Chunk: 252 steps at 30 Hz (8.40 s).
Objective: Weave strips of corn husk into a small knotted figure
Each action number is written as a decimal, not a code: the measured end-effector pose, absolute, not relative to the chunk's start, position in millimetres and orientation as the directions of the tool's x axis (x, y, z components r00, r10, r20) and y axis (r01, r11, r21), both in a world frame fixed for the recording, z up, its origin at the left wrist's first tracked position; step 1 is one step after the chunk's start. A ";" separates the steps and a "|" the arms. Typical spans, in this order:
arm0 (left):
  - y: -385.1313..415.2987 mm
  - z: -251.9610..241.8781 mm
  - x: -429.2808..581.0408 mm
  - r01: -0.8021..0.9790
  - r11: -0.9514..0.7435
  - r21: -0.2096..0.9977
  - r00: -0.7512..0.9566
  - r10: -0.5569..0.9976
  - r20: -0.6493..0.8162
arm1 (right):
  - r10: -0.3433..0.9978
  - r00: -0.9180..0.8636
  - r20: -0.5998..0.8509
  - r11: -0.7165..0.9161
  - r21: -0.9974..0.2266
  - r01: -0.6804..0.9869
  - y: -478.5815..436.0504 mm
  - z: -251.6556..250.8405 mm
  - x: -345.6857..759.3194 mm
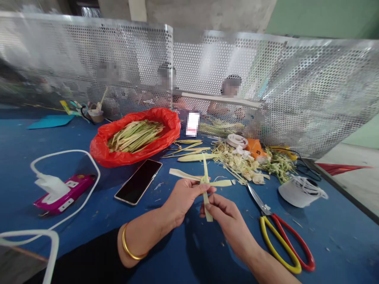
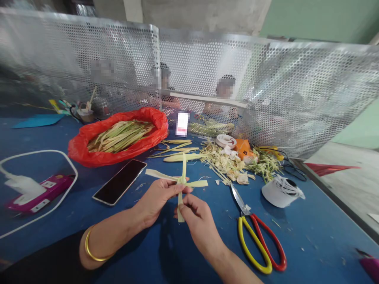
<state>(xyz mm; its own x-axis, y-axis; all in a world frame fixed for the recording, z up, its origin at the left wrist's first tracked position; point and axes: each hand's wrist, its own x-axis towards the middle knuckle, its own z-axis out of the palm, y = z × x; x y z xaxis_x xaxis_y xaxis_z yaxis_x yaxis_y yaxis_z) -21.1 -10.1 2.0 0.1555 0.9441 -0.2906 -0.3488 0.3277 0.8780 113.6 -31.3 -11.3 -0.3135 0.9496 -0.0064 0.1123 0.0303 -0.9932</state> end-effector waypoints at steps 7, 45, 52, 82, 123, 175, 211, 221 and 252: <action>-9.4 2.0 -21.8 -0.321 0.271 0.908 0.075 0.963 -0.260 | 0.910 -0.404 0.096 0.235 -0.922 0.308 -38.1 -14.9 115.9; -0.5 -2.3 -27.8 -0.209 0.250 0.945 0.167 0.962 -0.218 | 0.802 -0.435 0.410 0.593 -0.459 0.661 -29.2 -3.3 135.8; -0.2 3.4 -33.1 -0.208 0.355 0.911 0.332 0.902 -0.276 | 0.938 -0.267 0.220 0.339 -0.738 0.584 -11.8 -3.1 147.4; -16.7 -2.9 -17.7 0.041 0.320 0.946 0.440 0.844 -0.305 | 0.993 0.051 0.102 0.096 -0.989 0.111 -4.5 -21.1 137.3; -9.4 3.0 -22.1 -0.387 0.282 0.878 0.192 0.956 -0.222 | 0.883 -0.338 0.325 0.440 -0.826 0.354 -32.3 -10.3 118.8; 1.0 -3.8 -27.8 -0.159 0.389 0.907 0.243 0.906 -0.346 | 0.820 -0.352 0.451 0.550 -0.450 0.703 -30.5 -12.2 127.5; -17.9 2.4 -20.8 0.153 0.339 0.928 0.560 0.744 -0.364 | 0.891 -0.252 0.378 0.453 -0.693 0.561 -11.5 4.6 148.0; -30.2 0.2 -10.2 0.216 0.301 0.929 0.496 0.786 -0.370 | 0.990 -0.143 -0.001 0.030 -0.976 0.217 -18.2 -5.9 131.8; -15.9 -2.3 -18.4 -0.280 0.465 0.840 0.285 0.876 -0.390 | 0.962 0.203 0.182 0.116 -0.947 0.299 4.1 0.7 162.4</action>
